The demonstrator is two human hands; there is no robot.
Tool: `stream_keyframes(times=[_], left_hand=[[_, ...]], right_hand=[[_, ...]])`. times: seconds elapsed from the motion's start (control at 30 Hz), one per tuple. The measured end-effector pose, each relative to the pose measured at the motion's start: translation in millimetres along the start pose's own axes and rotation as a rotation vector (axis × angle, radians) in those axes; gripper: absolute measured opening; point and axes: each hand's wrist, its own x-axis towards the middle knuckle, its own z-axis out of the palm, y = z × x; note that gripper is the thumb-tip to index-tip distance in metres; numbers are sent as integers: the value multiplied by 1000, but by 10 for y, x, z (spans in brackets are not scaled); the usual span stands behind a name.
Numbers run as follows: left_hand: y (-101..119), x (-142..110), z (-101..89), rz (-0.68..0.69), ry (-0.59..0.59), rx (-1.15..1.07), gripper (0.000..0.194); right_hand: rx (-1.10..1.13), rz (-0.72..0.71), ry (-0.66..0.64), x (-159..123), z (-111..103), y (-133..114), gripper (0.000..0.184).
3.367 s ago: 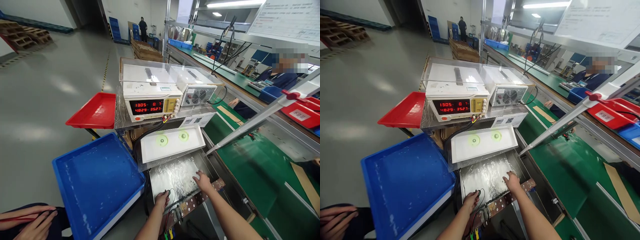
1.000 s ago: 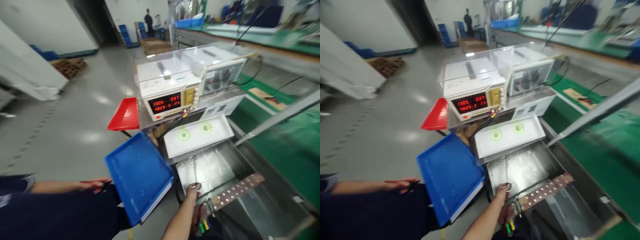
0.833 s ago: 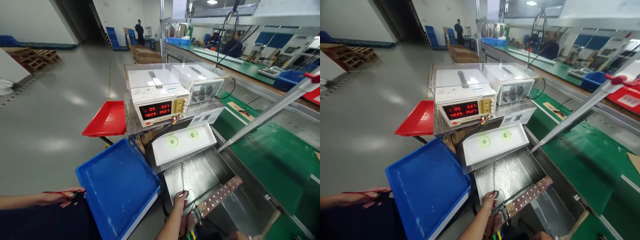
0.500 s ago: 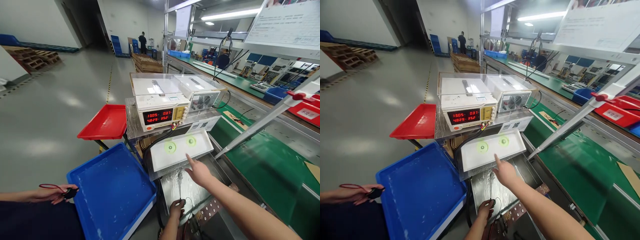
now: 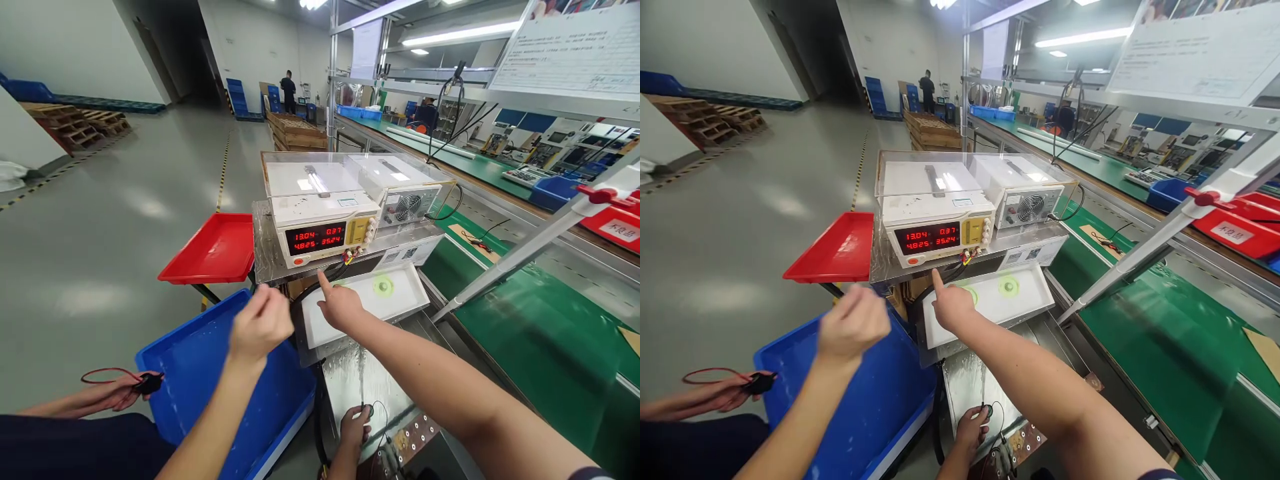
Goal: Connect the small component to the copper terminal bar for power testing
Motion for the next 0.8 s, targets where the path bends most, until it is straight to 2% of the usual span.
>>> stream_keyframes(times=[0.03, 0.07, 0.1, 0.17, 0.23, 0.3, 0.37, 0.47, 0.6, 0.7, 0.8], left_hand=[[104, 307, -292, 86, 6, -21, 50], [198, 589, -517, 255, -18, -32, 48], [281, 831, -663, 435, 37, 37, 48], [411, 1159, -728, 785, 41, 415, 55], [488, 1307, -602, 972, 29, 729, 58], [520, 1363, -442, 1026, 9, 838, 53], [527, 1407, -342, 1048, -3, 866, 50], [537, 1490, -296, 1076, -16, 931, 53], [522, 1548, -262, 1091, -12, 986, 54], [389, 1495, -258, 1081, 17, 1007, 53], [113, 1339, -315, 1062, 64, 1047, 53]], right_hand=[[59, 43, 51, 21, -22, 84, 49], [130, 91, 122, 45, -59, 197, 36], [204, 138, 214, 74, -114, 334, 28], [333, 223, 425, 143, -271, 642, 29], [411, 276, 598, 225, -468, 917, 29], [426, 281, 682, 316, -658, 1088, 30], [405, 252, 697, 402, -806, 1148, 32], [376, 216, 684, 495, -941, 1118, 32], [348, 221, 641, 554, -1019, 1073, 31], [329, 192, 625, 577, -1040, 1077, 30], [295, 169, 625, 594, -1044, 1086, 30]])
